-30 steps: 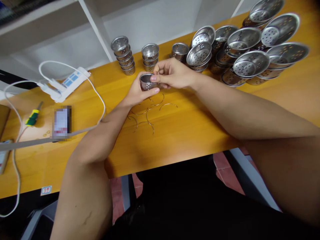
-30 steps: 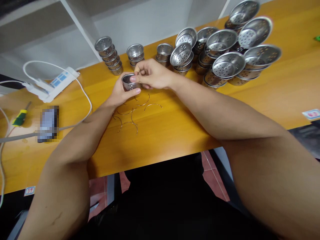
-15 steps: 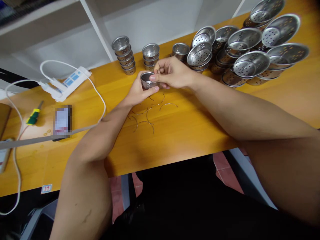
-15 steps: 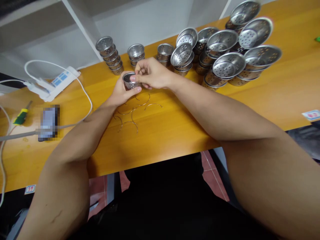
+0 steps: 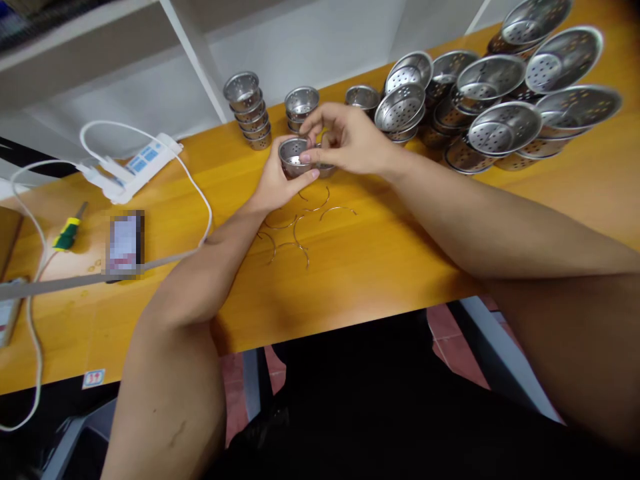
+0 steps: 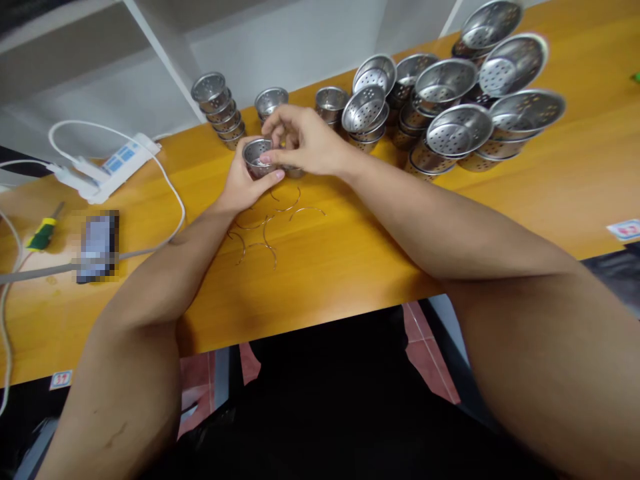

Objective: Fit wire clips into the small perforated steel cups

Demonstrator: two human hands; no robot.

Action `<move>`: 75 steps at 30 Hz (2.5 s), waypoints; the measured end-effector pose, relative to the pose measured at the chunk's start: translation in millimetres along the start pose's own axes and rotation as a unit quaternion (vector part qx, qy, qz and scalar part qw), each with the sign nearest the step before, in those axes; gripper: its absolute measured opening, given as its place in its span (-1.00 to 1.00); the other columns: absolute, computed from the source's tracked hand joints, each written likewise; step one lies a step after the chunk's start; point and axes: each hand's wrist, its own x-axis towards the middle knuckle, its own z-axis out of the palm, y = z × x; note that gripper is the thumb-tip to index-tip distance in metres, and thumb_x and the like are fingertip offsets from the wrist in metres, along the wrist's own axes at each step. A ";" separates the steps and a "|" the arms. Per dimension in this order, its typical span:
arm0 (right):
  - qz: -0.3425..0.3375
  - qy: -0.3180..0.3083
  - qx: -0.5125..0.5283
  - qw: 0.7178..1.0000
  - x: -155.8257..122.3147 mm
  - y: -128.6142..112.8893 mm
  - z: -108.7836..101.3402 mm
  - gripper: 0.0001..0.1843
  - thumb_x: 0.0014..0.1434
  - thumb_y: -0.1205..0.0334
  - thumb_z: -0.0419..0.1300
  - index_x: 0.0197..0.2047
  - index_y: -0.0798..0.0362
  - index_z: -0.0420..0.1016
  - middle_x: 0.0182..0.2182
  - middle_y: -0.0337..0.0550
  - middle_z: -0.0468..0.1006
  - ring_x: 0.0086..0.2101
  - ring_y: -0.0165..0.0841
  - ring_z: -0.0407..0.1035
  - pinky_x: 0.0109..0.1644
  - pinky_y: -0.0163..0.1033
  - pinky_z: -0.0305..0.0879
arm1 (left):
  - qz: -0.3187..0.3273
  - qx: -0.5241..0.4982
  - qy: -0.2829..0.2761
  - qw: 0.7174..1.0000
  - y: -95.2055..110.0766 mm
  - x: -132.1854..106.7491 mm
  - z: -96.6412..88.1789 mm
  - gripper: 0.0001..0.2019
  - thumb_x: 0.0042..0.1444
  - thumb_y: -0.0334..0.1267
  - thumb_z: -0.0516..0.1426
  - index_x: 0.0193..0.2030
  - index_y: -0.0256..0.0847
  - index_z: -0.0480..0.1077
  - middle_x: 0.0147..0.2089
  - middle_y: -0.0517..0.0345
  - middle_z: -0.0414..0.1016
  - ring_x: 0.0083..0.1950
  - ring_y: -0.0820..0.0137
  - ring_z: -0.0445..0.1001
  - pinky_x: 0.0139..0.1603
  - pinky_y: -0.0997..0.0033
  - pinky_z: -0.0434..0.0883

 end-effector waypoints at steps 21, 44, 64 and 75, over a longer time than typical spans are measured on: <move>0.032 -0.033 -0.263 0.964 -6.4 -34.2 -8.8 -0.03 0.44 -0.57 0.26 0.57 -0.11 0.88 0.48 0.19 0.78 0.49 0.28 0.44 0.53 0.27 0.36 | -0.003 0.065 0.034 0.997 0.4 -0.2 -2.0 0.03 0.31 0.73 0.50 0.58 0.15 0.32 0.54 -0.05 0.66 0.53 0.00 0.69 0.73 -0.28 0.67; -0.055 0.028 -0.249 0.967 -11.3 -35.4 -23.4 -0.12 0.55 0.14 0.52 0.75 0.06 0.31 0.62 0.29 0.57 0.38 0.07 0.59 0.60 0.04 0.55 | 0.028 0.054 -0.031 0.998 -31.3 -7.2 3.4 0.20 0.36 0.66 0.49 0.83 0.23 0.03 0.73 -0.21 0.39 0.46 -0.01 0.71 0.46 -0.13 0.78; 0.172 -0.070 -0.631 0.753 100.1 3.2 -158.4 0.40 0.22 -0.81 0.35 0.49 0.39 0.88 -0.11 0.13 0.87 -0.17 -0.08 0.90 -0.47 -0.31 0.08 | -0.037 0.090 -0.001 0.995 -4.2 -10.3 3.1 -0.13 0.52 0.48 0.44 0.71 0.20 0.28 0.66 -0.19 0.50 0.39 0.02 0.73 0.27 -0.04 0.77; 0.219 -0.105 -0.624 0.743 118.4 15.7 -147.2 0.10 0.15 -0.38 0.72 0.43 0.39 0.90 -0.26 0.11 0.82 -0.58 -0.12 0.68 -0.34 -0.08 0.46 | -0.043 0.087 0.004 0.995 -0.5 -10.3 5.1 -0.09 0.44 0.58 0.44 0.67 0.21 0.32 0.59 -0.13 0.51 0.35 0.05 0.71 0.23 -0.03 0.75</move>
